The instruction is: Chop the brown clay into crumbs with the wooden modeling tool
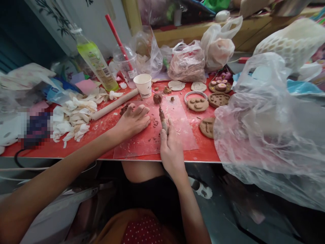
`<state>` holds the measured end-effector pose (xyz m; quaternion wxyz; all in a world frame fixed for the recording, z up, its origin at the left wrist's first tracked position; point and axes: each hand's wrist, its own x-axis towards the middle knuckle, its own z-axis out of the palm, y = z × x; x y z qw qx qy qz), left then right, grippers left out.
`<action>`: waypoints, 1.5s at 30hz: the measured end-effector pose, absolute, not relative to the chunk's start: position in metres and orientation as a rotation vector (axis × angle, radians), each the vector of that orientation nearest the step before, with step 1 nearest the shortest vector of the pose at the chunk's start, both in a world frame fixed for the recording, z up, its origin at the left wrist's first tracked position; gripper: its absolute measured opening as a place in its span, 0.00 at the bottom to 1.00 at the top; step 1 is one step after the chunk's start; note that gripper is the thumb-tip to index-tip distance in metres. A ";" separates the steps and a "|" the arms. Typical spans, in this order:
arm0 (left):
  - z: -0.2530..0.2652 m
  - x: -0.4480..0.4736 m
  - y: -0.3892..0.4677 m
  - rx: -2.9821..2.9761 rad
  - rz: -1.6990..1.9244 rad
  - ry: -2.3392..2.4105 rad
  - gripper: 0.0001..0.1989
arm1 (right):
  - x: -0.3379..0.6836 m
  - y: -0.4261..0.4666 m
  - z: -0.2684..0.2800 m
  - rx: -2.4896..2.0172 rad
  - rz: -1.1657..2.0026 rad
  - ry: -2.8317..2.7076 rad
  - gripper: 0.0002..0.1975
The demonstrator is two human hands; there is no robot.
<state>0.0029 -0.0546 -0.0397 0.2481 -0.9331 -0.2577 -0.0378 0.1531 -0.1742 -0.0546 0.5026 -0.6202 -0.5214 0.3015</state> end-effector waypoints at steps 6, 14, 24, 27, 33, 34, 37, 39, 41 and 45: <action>-0.020 0.012 -0.044 -2.560 -0.133 -0.802 0.20 | 0.155 -0.174 -0.054 -1.523 0.719 -1.263 0.27; -0.022 0.006 -0.036 -2.522 -0.092 -0.790 0.20 | 0.155 -0.174 -0.055 -1.510 0.744 -1.248 0.26; -0.027 0.003 -0.042 -2.532 0.015 -0.529 0.15 | 0.155 -0.174 -0.054 -1.516 0.745 -1.256 0.27; -0.028 0.003 -0.044 -2.541 0.035 -0.493 0.17 | 0.155 -0.175 -0.053 -1.506 0.751 -1.252 0.27; -0.026 -0.008 -0.051 -2.525 -0.215 -0.312 0.14 | 0.155 -0.175 -0.055 -1.500 0.754 -1.248 0.27; -0.021 -0.012 -0.052 -2.534 -0.326 -0.373 0.13 | 0.155 -0.174 -0.055 -1.497 0.749 -1.250 0.27; -0.003 -0.028 -0.048 -2.433 -0.642 -0.845 0.12 | 0.156 -0.174 -0.056 -1.492 0.741 -1.257 0.26; 0.006 -0.042 -0.043 -2.357 -0.615 -1.028 0.12 | 0.156 -0.174 -0.057 -1.495 0.745 -1.261 0.27; 0.008 -0.055 -0.039 -2.337 -0.428 -0.971 0.14 | 0.156 -0.174 -0.056 -1.507 0.745 -1.262 0.28; 0.000 -0.069 -0.040 -2.361 -0.164 -0.904 0.17 | 0.156 -0.174 -0.055 -1.538 0.737 -1.258 0.29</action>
